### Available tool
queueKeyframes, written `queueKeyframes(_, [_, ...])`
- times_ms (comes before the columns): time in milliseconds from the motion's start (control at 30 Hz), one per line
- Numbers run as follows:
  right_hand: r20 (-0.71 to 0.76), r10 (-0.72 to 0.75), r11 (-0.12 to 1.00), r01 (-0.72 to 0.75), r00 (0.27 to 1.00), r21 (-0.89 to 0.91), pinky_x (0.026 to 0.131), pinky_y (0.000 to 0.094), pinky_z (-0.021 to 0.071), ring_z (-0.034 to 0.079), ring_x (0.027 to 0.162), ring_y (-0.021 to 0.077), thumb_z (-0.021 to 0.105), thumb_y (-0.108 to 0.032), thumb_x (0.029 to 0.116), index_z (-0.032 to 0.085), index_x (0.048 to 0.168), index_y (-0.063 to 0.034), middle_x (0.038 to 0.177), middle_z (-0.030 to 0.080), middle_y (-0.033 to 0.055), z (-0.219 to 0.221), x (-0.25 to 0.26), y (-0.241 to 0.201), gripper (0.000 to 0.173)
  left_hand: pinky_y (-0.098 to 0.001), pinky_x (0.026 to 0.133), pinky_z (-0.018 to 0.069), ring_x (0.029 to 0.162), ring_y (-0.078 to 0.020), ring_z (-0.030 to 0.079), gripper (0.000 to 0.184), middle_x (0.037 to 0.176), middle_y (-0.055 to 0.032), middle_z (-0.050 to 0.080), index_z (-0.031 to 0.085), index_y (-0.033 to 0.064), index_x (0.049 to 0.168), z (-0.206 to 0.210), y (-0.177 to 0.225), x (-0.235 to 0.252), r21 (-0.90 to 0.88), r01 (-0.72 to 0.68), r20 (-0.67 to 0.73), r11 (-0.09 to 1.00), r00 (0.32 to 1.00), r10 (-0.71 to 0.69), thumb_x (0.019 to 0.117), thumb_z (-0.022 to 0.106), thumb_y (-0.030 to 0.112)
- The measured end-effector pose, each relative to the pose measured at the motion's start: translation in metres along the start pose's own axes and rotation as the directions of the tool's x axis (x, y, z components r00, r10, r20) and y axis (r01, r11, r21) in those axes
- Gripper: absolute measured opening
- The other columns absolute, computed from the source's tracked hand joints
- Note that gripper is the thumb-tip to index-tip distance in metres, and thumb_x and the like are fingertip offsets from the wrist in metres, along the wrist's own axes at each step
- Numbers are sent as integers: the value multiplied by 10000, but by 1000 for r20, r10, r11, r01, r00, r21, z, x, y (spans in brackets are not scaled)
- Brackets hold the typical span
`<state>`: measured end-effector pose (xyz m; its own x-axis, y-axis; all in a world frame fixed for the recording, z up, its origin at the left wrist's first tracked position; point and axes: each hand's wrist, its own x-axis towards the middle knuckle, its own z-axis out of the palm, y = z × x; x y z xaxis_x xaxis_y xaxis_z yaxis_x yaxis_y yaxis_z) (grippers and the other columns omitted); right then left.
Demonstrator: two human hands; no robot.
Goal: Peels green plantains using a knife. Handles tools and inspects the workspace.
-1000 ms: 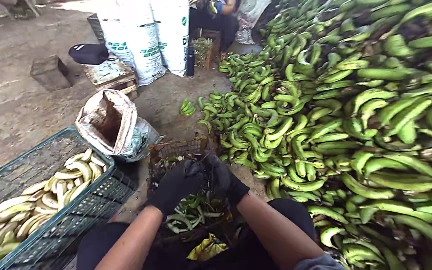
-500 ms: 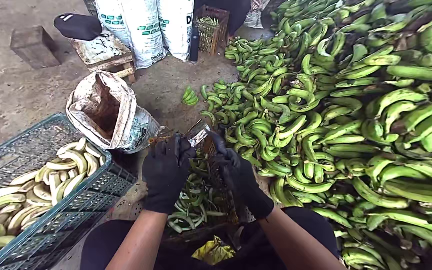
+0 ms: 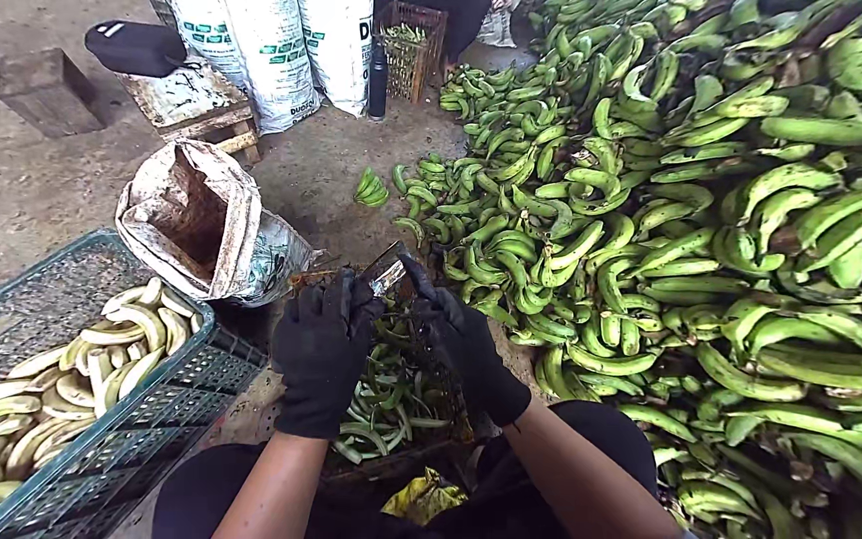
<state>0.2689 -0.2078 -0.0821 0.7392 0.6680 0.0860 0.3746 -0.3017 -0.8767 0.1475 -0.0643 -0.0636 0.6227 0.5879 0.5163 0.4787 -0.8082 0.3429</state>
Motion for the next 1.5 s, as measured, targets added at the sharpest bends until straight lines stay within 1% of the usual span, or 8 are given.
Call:
queueKeyframes(233, [75,-63,997,66,995,-33,709,354,550,642,757,142,465,-289,1057,675,1188,-8,891,682,81,6,-8,-2,374,-633,786,522,1015,-472,666,539,1185,-246,677,653,97,1364,-2,0,1,-1,7,39,1000,999,-7,931,648,418])
queueKeyframes(367, [-9,-13,1000,13,1000,-10,676,355,544,624,714,138,490,-251,1040,660,1186,-9,841,661,70,-1,-2,1,329,-636,781,524,1006,-486,666,523,1181,-249,682,655,98,1363,-2,1,0,-10,13,45,1000,999,-12,925,663,385])
queueKeyframes(467, [54,-65,997,66,996,-31,709,365,556,647,758,146,480,-290,1050,670,1212,-11,899,687,79,4,-7,-1,374,-623,797,526,1019,-479,664,513,1175,-244,685,653,99,1362,-2,1,2,-25,14,48,1000,999,-13,936,651,385])
queueKeyframes(533, [71,-96,994,99,993,-40,686,352,540,632,733,134,474,-288,1047,679,1160,-14,862,674,70,9,-9,-2,361,-624,803,523,1017,-473,665,519,1151,-245,685,655,102,1359,-3,1,3,-25,14,45,1000,999,-13,937,644,403])
queueKeyframes(700, [35,-53,999,53,998,-10,679,343,545,623,718,125,468,-297,1055,659,1193,-17,850,660,60,5,-2,2,367,-619,800,529,1025,-474,667,526,1187,-245,683,662,99,1351,-2,0,0,-31,6,27,999,1000,-5,939,646,425])
queueKeyframes(833, [99,-91,995,94,991,-29,746,359,563,667,805,146,468,-268,1049,667,1235,-5,962,710,95,10,-10,-4,378,-622,803,528,1014,-471,671,532,1163,-250,687,665,96,1347,-3,0,3,-18,24,25,1000,999,-24,939,637,436])
queueKeyframes(933, [75,-67,997,70,995,-41,698,344,548,637,743,132,467,-271,1055,671,1195,-8,881,680,78,10,-7,-1,361,-623,807,523,1017,-471,668,531,1166,-259,683,656,90,1357,-3,-1,1,-14,26,19,1000,999,-26,939,641,418])
queueKeyframes(1500, [68,-72,997,73,995,-10,697,337,541,633,739,115,471,-284,1048,683,1166,-27,869,678,56,13,-9,-1,354,-632,790,523,1015,-474,667,501,1180,-252,678,665,112,1353,-4,1,2,-17,27,39,999,999,-26,926,671,373])
